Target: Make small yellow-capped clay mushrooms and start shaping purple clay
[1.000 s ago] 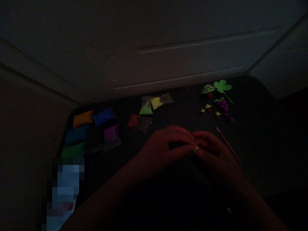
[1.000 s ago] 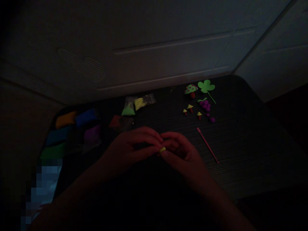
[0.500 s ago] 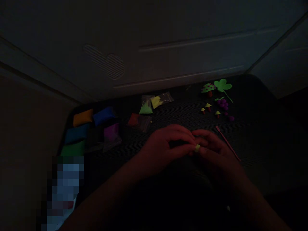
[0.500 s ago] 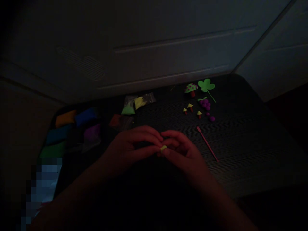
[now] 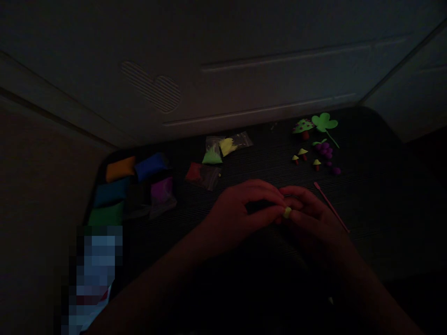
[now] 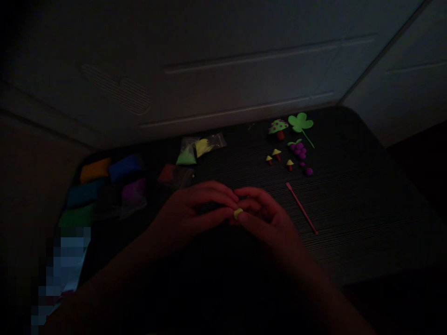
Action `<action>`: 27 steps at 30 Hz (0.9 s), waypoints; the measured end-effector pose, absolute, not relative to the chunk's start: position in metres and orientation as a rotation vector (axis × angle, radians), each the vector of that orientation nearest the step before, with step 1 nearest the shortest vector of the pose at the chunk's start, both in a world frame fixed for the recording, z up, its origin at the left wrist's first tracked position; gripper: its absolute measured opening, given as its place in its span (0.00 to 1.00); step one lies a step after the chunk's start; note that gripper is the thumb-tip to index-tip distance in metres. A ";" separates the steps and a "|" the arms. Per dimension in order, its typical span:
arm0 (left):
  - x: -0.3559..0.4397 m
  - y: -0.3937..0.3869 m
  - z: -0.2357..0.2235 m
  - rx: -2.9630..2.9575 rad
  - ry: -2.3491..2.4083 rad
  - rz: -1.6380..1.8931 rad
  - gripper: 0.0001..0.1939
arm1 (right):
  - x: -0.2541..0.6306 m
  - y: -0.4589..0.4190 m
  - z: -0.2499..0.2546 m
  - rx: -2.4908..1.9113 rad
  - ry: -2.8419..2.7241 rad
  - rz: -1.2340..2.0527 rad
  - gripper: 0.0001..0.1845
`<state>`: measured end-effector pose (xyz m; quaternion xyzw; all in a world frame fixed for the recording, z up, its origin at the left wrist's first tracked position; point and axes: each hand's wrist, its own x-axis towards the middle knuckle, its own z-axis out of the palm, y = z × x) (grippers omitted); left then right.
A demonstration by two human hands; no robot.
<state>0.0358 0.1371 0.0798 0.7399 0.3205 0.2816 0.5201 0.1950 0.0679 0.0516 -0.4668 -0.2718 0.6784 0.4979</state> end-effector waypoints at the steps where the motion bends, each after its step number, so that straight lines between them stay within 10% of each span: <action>1: 0.036 0.137 0.080 1.782 0.767 0.677 0.07 | 0.195 0.068 0.051 -1.135 -0.650 1.641 0.16; 27: 0.048 0.134 0.053 0.579 0.672 0.478 0.07 | 0.198 0.062 0.048 -1.321 -1.107 0.996 0.07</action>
